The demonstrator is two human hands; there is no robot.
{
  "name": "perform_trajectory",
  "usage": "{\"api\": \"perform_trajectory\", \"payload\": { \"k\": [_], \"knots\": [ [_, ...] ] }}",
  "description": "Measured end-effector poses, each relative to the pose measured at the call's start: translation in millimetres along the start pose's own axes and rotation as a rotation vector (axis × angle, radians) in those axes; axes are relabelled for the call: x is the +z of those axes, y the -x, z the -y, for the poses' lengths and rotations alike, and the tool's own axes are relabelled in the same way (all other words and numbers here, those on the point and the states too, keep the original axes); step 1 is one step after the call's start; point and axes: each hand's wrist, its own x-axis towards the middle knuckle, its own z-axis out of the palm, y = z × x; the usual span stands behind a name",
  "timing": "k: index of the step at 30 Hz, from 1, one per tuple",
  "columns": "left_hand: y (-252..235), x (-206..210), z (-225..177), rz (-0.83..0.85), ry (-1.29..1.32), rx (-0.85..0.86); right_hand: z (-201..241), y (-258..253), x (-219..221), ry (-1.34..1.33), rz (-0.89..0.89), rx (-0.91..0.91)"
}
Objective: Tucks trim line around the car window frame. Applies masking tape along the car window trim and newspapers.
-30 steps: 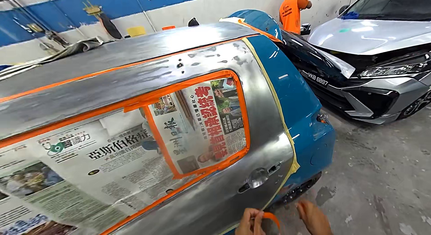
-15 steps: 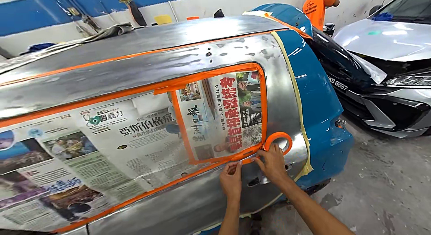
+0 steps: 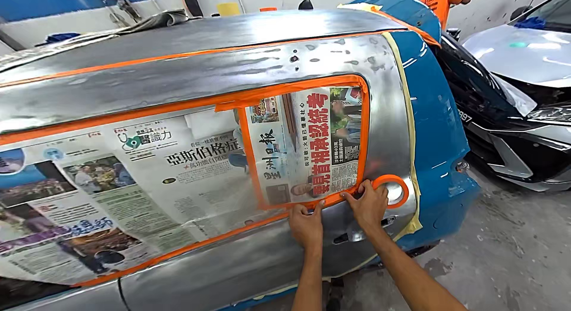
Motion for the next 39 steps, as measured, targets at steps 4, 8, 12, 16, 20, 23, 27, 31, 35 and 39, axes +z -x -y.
{"api": "perform_trajectory", "payload": {
  "k": [4,8,12,16,20,23,27,31,35,39],
  "knots": [
    [17,11,15,-0.066,0.049,0.385,11,14,12,-0.198,-0.027,0.169],
    [39,43,34,-0.043,-0.214,0.791,18,19,21,-0.183,-0.007,0.261],
    [42,50,55,-0.058,-0.393,0.902,8,9,3,-0.268,0.107,0.289],
    [50,51,39,-0.051,-0.436,0.861,4,4,-3,-0.269,0.14,0.299],
    [49,44,27,-0.037,-0.443,0.817,-10,10,2,-0.307,0.126,0.131],
    [50,1,13,0.192,-0.317,0.564,-35,35,-21,-0.279,0.236,-0.128],
    [63,-42,11,0.879,0.313,0.261,-55,95,-64,-0.409,0.564,-0.274],
    [99,-30,25,1.016,0.335,0.321,-80,121,-79,-0.385,0.87,-0.153],
    [120,-22,35,0.946,0.207,0.348,-102,130,-97,-0.202,0.963,-0.189],
    [132,-26,27,0.847,0.078,0.313,-138,121,-99,-0.07,0.861,-0.142]
  ]
}}
